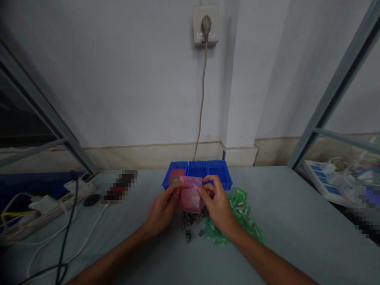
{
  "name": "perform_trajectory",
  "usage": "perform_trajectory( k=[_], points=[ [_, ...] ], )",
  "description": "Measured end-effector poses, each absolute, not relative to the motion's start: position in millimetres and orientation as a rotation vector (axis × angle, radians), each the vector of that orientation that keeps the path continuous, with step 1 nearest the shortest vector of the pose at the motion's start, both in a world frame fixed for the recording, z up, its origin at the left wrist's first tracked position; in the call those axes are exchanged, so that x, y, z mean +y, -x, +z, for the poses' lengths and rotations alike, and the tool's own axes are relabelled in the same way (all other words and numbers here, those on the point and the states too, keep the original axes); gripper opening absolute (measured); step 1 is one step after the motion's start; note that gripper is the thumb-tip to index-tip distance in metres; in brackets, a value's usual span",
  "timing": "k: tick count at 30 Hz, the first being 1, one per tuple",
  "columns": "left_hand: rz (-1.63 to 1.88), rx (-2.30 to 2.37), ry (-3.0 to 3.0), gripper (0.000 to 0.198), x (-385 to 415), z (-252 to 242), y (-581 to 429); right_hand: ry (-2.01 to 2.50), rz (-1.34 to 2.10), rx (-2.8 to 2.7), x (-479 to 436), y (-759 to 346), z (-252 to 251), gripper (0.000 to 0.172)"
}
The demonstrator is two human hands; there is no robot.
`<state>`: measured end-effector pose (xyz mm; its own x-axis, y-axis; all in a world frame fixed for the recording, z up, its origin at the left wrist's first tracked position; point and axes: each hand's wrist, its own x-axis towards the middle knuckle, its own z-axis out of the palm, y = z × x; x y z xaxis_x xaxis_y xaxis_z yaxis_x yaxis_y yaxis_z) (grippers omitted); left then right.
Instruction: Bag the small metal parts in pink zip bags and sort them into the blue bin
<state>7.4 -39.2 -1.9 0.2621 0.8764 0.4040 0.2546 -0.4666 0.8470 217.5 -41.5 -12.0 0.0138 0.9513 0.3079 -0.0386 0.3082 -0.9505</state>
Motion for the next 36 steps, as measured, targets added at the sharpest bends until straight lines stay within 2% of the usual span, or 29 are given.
perform_trajectory(
  k=[7, 11, 17, 22, 36],
  points=[
    [1.227, 0.896, -1.988, 0.040, -29, -17, -6, 0.992, 0.925, -1.305, -38, -221, -8, 0.025],
    [1.175, 0.993, -1.981, 0.042, -28, -18, -7, 1.040, 0.887, -1.309, -35, -225, -8, 0.023],
    [1.157, 1.131, -1.878, 0.029, -32, 0, -8, 1.047, 0.961, -1.281, -36, -224, -7, 0.022],
    [1.232, 1.175, -1.727, 0.044, -30, 1, -12, 0.993, 1.077, -1.270, -40, -220, -7, 0.021],
    [1.264, 1.181, -1.655, 0.047, -27, -2, -7, 0.992, 1.086, -1.273, -41, -217, -5, 0.033]
  ],
)
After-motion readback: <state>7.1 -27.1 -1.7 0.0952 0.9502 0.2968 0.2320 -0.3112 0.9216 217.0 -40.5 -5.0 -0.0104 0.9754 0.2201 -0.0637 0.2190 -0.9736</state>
